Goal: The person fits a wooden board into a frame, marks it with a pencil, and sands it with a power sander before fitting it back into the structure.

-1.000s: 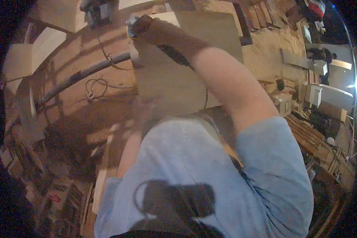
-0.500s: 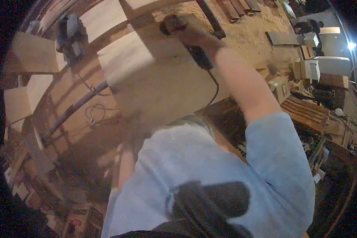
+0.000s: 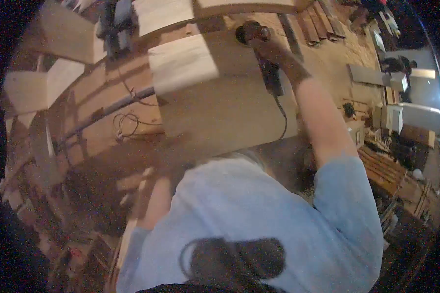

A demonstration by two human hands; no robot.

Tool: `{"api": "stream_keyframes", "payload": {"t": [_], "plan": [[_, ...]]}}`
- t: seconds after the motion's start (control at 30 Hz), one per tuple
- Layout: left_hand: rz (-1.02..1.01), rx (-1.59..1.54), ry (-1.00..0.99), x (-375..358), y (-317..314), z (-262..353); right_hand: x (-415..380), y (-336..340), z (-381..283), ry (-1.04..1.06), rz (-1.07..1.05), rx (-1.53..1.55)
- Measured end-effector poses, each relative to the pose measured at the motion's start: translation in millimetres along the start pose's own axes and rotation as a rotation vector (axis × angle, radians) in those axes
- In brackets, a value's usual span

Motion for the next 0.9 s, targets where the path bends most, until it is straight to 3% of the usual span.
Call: {"api": "stream_keyframes", "payload": {"t": [0.07, 0.1, 0.17, 0.2, 0.27, 0.4, 0.47, 0.57, 0.67, 0.9], "plan": [[-0.053, -0.194, 0.252, -1.4, -2.5, -1.7, -3.2, -36.5, -40.8, 0.411, 0.038, 0.164], [-0.082, -0.295, 0.373, -6.6, -3.5, -4.7, -8.9, -66.8, -62.4, 0.432, -0.14, 0.297], [-0.141, -0.5, 0.599, -13.7, -3.2, -5.1, -25.2, -104.4, -98.6, 0.455, -0.219, 0.134], [-0.136, -0.511, 0.599, -11.5, -1.5, -7.7, -34.3, -110.9, -119.7, 0.466, -0.222, 0.13], [-0.154, -0.433, 0.333, 0.2, -1.7, 1.5, -54.5, -133.6, -147.0, 0.43, -0.38, 0.162], [-0.049, -0.439, 0.182, 18.3, -31.3, -26.2, -31.3, -183.2, -146.4, 0.455, -0.319, 0.014], [0.024, -0.724, 0.115, 19.1, -25.7, -12.6, -43.7, -187.8, -172.8, 0.585, -0.324, 0.075], [0.009, -0.723, 0.241, 16.2, -33.9, -26.3, -71.7, -176.5, -201.9, 0.539, -0.385, -0.047], [0.123, -0.533, 0.197, 15.2, -18.9, -23.4, -52.0, -194.0, -198.3, 0.583, -0.296, -0.005], [0.051, -0.515, 0.171, 24.3, -46.7, -42.5, -17.8, -173.7, -149.4, 0.46, -0.277, 0.058]]}}
Point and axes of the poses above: each hand's wrist, its own x-axis towards the middle knuckle, its own y-axis out of the back of the hand, z = x × y, the point moved 10 cm from there along x, towards the middle knuckle, and after that the axes turned 14 degrees about z, right-handed, at the moved point
